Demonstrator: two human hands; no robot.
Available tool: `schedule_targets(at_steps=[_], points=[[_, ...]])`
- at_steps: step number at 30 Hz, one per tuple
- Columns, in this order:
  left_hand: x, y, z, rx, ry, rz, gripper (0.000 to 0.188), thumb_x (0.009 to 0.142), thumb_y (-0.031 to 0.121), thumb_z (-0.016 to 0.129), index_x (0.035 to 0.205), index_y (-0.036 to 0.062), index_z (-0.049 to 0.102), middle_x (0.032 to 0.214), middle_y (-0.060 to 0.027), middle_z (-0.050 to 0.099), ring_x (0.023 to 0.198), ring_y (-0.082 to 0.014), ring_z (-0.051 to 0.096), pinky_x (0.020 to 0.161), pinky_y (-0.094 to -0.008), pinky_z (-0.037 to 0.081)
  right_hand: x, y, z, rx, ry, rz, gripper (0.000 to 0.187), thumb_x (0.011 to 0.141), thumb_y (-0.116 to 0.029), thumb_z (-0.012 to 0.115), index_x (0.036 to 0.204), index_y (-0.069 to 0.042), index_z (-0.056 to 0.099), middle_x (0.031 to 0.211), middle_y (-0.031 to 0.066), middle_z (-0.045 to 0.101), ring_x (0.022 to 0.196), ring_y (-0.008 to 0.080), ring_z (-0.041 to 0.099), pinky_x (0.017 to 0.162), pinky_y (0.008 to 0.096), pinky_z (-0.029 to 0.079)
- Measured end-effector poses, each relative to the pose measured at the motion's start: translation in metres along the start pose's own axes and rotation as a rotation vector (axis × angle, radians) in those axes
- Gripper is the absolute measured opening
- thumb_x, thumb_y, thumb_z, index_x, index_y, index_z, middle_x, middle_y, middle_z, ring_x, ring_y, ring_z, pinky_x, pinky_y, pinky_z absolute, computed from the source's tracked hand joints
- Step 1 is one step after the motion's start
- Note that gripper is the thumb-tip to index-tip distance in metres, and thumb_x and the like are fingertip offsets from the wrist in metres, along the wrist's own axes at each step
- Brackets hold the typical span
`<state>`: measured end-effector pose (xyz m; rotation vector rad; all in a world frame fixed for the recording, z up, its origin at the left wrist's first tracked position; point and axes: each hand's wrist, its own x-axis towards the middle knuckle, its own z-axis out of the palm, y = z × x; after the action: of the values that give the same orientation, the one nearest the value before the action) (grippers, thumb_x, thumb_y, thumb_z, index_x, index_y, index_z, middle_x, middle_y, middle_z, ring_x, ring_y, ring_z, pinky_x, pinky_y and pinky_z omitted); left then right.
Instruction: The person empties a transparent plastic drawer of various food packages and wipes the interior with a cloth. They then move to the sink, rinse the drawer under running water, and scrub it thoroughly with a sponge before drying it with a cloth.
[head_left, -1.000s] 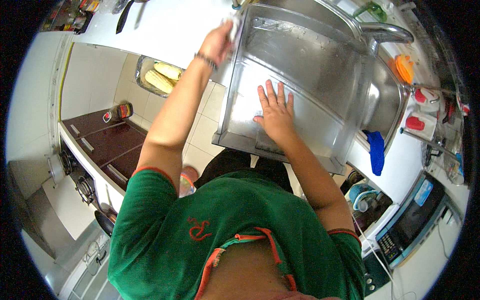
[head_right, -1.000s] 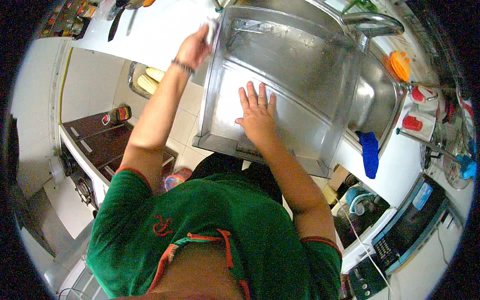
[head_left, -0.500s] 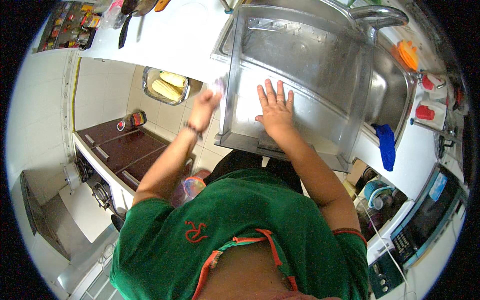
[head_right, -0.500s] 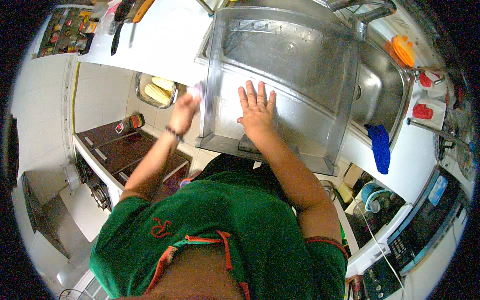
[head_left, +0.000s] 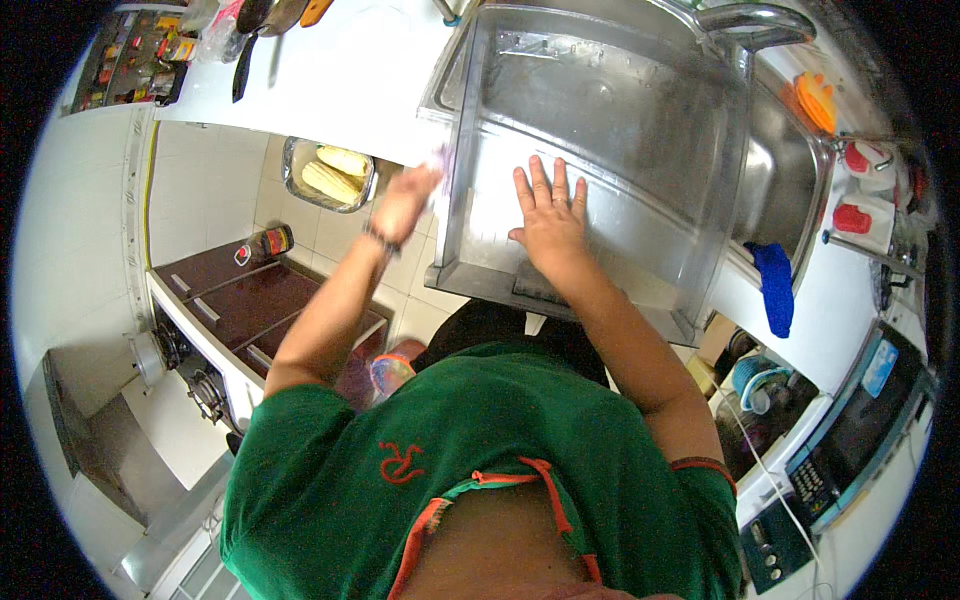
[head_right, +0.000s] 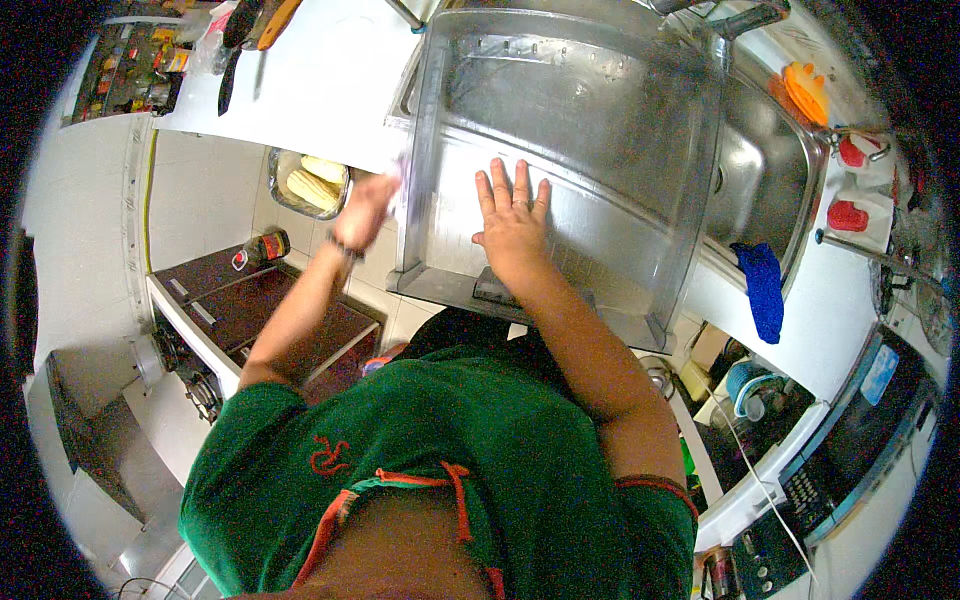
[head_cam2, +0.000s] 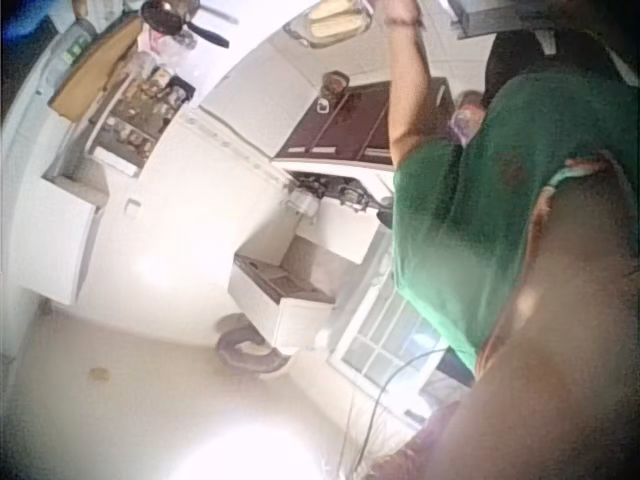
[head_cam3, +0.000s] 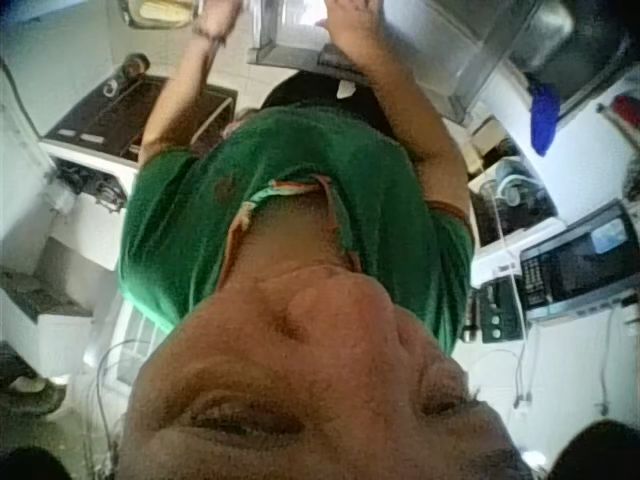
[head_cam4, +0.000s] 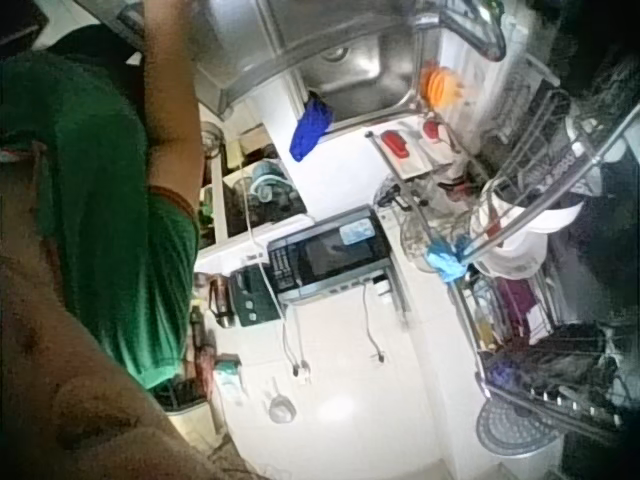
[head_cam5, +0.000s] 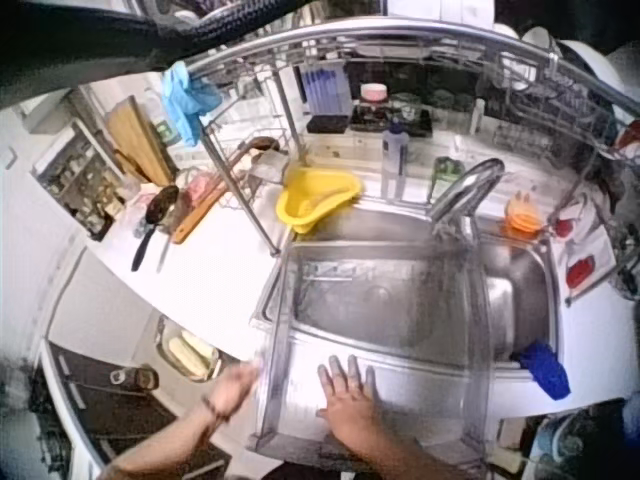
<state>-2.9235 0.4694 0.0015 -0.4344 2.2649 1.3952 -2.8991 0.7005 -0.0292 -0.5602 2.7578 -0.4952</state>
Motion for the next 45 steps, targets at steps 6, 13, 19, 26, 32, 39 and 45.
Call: schedule_targets(at_steps=[6, 13, 19, 26, 32, 39, 45], points=[[-0.039, -0.060, 0.011, -0.391, 0.043, -0.177, 0.021, 0.086, 0.024, 0.059, 0.094, 0.0047, 0.063, 0.083, 0.0026, 0.059, 0.073, -0.0077, 0.049, 0.066, -0.0245, 0.041, 0.000, -0.002, -0.003, 0.000, 0.025, 0.007, 0.088, 0.069, -0.038, 0.068, 0.140, -0.010, 0.024, 0.148, 0.0114, 0.012, 0.136, 0.0364, 0.004, 0.104, 0.0592, 0.006], [0.124, 0.037, 0.000, -0.140, 0.099, 0.071, 0.033, 0.090, 0.029, 0.048, 0.099, -0.0003, 0.058, 0.084, -0.0120, 0.062, 0.076, -0.0190, 0.056, 0.070, -0.0312, 0.045, 0.001, -0.001, 0.003, -0.012, 0.026, 0.013, 0.090, 0.067, -0.039, 0.070, 0.140, -0.012, 0.024, 0.148, 0.0106, 0.013, 0.135, 0.0367, 0.005, 0.104, 0.0601, 0.005], [0.133, 0.000, 0.012, 0.237, 0.063, 0.185, 0.026, 0.089, 0.015, 0.040, 0.096, 0.0072, 0.063, 0.078, -0.0135, 0.065, 0.069, -0.0214, 0.060, 0.064, -0.0341, 0.048, 0.006, 0.001, 0.008, -0.026, 0.025, 0.032, 0.091, 0.067, -0.039, 0.070, 0.140, -0.012, 0.023, 0.148, 0.0097, 0.012, 0.135, 0.0375, 0.005, 0.103, 0.0608, 0.005], [-0.036, -0.053, 0.009, 0.036, -0.226, -0.020, 0.031, 0.085, 0.000, 0.042, 0.110, 0.0028, 0.060, 0.090, -0.0032, 0.065, 0.083, -0.0125, 0.058, 0.072, -0.0283, 0.047, 0.004, -0.004, 0.004, -0.094, -0.058, 0.054, 0.091, 0.070, -0.041, 0.068, 0.141, -0.013, 0.019, 0.149, 0.0086, 0.008, 0.135, 0.0370, 0.003, 0.103, 0.0616, 0.006], [-0.001, -0.005, 0.007, -0.139, 0.008, -0.175, 0.024, 0.085, 0.007, 0.041, 0.085, 0.0022, 0.064, 0.070, -0.0007, 0.058, 0.058, -0.0098, 0.043, 0.053, -0.0250, 0.038, -0.001, -0.014, 0.010, -0.108, -0.086, -0.003, 0.090, 0.071, -0.040, 0.067, 0.141, -0.013, 0.018, 0.149, 0.0086, 0.008, 0.135, 0.0380, 0.002, 0.103, 0.0618, 0.006], [-0.053, -0.105, 0.008, -0.086, -0.334, -0.255, 0.025, 0.081, -0.001, 0.045, 0.097, 0.0029, 0.063, 0.074, 0.0010, 0.060, 0.064, -0.0078, 0.052, 0.057, -0.0216, 0.043, 0.001, -0.012, 0.008, -0.122, -0.093, -0.009, 0.089, 0.072, -0.040, 0.066, 0.141, -0.012, 0.018, 0.149, 0.0114, 0.005, 0.135, 0.0394, 0.001, 0.101, 0.0637, 0.005], [-0.088, -0.128, 0.005, -0.700, 0.332, -0.335, 0.016, 0.090, 0.012, 0.047, 0.093, 0.0038, 0.060, 0.078, -0.0033, 0.062, 0.060, -0.0110, 0.055, 0.050, -0.0229, 0.043, 0.001, -0.009, 0.001, -0.031, -0.089, -0.026, 0.082, 0.075, -0.037, 0.065, 0.139, -0.009, 0.022, 0.148, 0.0151, 0.006, 0.135, 0.0398, 0.002, 0.102, 0.0619, 0.008]])
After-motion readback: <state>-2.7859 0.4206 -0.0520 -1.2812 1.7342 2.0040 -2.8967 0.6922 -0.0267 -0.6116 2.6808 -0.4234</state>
